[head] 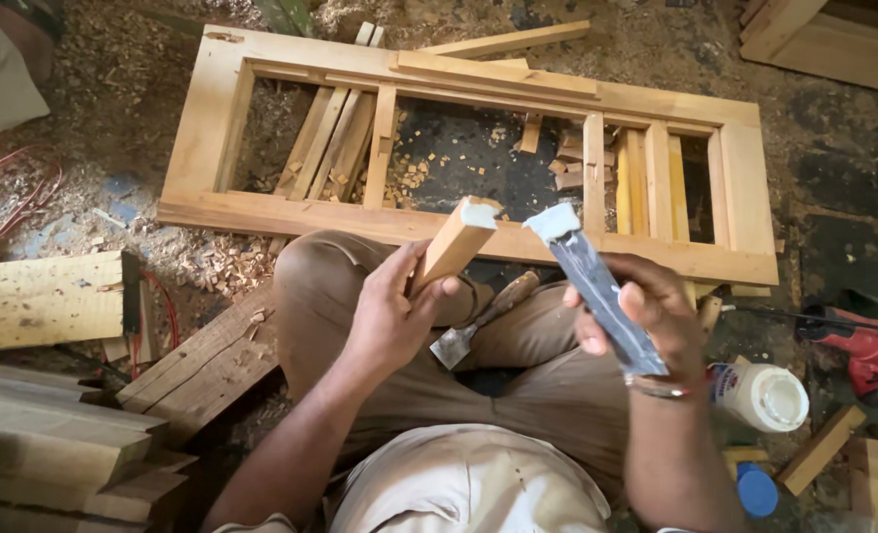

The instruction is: The person applies white glue to the ends of small wooden slats using a metal putty knife. They repeatedly scoop glue from a container and spread it onto the wood pieces, then place the slats into a wooden frame structure.

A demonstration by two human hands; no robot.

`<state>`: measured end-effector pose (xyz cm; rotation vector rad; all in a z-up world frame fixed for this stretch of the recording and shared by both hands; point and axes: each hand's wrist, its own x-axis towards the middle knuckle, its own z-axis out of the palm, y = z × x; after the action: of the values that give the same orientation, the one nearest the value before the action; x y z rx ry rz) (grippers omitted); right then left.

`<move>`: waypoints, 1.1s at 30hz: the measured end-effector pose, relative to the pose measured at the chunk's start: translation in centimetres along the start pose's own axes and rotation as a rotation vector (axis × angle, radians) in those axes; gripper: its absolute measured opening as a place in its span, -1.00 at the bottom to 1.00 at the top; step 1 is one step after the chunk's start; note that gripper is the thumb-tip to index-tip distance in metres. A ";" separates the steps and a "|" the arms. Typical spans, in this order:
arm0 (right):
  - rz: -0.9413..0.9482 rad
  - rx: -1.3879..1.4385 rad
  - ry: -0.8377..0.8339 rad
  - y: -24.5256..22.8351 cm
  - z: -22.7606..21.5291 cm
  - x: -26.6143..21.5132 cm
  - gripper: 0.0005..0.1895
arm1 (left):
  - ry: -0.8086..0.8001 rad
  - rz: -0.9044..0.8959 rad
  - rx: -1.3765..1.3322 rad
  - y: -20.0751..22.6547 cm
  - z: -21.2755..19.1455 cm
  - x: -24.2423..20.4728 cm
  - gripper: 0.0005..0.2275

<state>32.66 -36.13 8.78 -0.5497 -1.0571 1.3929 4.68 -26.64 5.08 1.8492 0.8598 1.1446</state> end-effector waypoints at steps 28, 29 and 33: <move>0.079 -0.099 0.032 0.7 -1.7 2.0 -0.52 | -0.193 -0.337 -0.205 -0.1 1.0 1.1 -0.54; 0.086 -0.132 -0.023 0.4 -2.0 2.2 -0.52 | -0.199 -0.347 -0.190 0.0 1.0 1.1 -0.53; 0.151 -0.295 0.012 -0.5 -2.9 2.0 -0.53 | -0.218 -0.332 -0.186 -0.1 0.7 0.7 -0.55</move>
<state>35.05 -33.55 8.37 -0.8674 -1.2407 1.3696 5.57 -26.16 5.11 1.5734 0.8636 0.7739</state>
